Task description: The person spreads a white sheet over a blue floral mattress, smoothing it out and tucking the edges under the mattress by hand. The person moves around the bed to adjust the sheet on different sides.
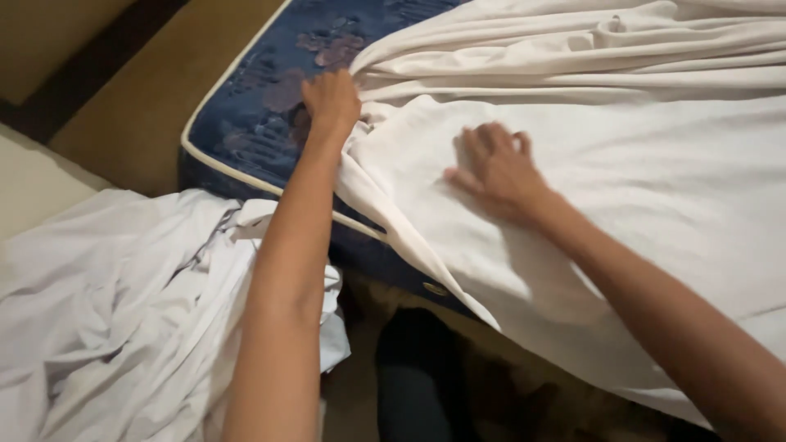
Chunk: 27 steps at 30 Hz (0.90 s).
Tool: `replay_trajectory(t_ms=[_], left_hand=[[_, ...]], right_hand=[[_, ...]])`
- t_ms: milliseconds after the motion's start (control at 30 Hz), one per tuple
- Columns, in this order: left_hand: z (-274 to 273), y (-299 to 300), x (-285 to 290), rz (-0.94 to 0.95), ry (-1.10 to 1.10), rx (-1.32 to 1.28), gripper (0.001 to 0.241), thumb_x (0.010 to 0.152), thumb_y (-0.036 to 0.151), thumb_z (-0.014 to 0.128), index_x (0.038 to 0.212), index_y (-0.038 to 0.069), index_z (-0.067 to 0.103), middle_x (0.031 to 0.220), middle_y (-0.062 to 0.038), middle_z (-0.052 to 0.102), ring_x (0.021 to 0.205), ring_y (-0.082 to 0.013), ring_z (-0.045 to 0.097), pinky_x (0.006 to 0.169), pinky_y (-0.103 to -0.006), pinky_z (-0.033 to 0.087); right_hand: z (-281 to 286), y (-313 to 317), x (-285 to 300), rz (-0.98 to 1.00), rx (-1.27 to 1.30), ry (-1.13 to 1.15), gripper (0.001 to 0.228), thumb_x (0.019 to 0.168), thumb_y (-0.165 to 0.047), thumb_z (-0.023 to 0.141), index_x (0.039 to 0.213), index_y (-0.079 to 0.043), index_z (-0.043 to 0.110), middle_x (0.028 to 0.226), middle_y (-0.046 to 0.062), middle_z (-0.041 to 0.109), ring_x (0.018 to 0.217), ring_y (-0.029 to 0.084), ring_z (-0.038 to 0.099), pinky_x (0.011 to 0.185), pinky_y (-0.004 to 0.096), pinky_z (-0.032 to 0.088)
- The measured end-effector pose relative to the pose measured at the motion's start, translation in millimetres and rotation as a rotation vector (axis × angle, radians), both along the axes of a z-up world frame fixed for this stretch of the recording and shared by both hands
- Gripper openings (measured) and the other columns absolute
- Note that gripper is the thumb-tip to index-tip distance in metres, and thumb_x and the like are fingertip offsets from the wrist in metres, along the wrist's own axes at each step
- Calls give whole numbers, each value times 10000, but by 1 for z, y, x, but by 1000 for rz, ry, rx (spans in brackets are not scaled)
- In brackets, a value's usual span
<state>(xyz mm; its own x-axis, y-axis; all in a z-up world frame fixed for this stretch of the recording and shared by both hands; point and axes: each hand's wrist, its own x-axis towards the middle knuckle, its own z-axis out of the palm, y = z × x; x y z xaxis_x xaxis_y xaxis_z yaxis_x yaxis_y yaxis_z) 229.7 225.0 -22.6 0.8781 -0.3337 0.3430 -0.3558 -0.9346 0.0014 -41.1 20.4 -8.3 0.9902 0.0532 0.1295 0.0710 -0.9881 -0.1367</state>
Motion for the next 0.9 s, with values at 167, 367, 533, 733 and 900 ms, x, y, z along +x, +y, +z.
replay_trajectory(t_ms=[167,367,533,733,900], left_hand=[[-14,51,42,-54,-272,102,235,995,155,572,1168,84,713,911,-143,781,891,-348,745,982,-538,401],[8,93,60,105,-283,110,222,972,128,555,1126,72,705,910,-155,777,925,-356,733,1042,-565,338],[-3,106,43,133,-71,-63,359,980,266,543,1222,8,603,1064,-254,722,1033,-430,671,991,-625,363],[-16,146,4,-324,-65,-74,371,957,195,550,1310,79,543,1223,-224,706,1090,-439,661,937,-557,485],[34,130,-84,-571,52,-109,669,840,230,652,1470,157,438,1297,-232,650,1098,-453,637,961,-546,488]], right_hand=[[17,90,-36,171,39,-30,988,849,-811,486,1401,9,471,1394,260,424,1402,406,318,1041,687,207],[4,129,-67,259,-121,-179,957,729,-750,642,1221,70,614,1270,192,541,1278,361,445,1105,562,297],[11,133,-81,406,-57,-273,313,868,-299,676,888,7,738,1165,93,654,1180,288,562,1121,509,367],[35,127,-98,533,133,-83,310,846,-292,653,645,-71,736,1026,100,679,1117,296,573,1096,525,342],[9,65,-90,66,-47,-242,339,938,-326,616,899,-16,747,1118,151,704,1124,306,598,1069,524,364]])
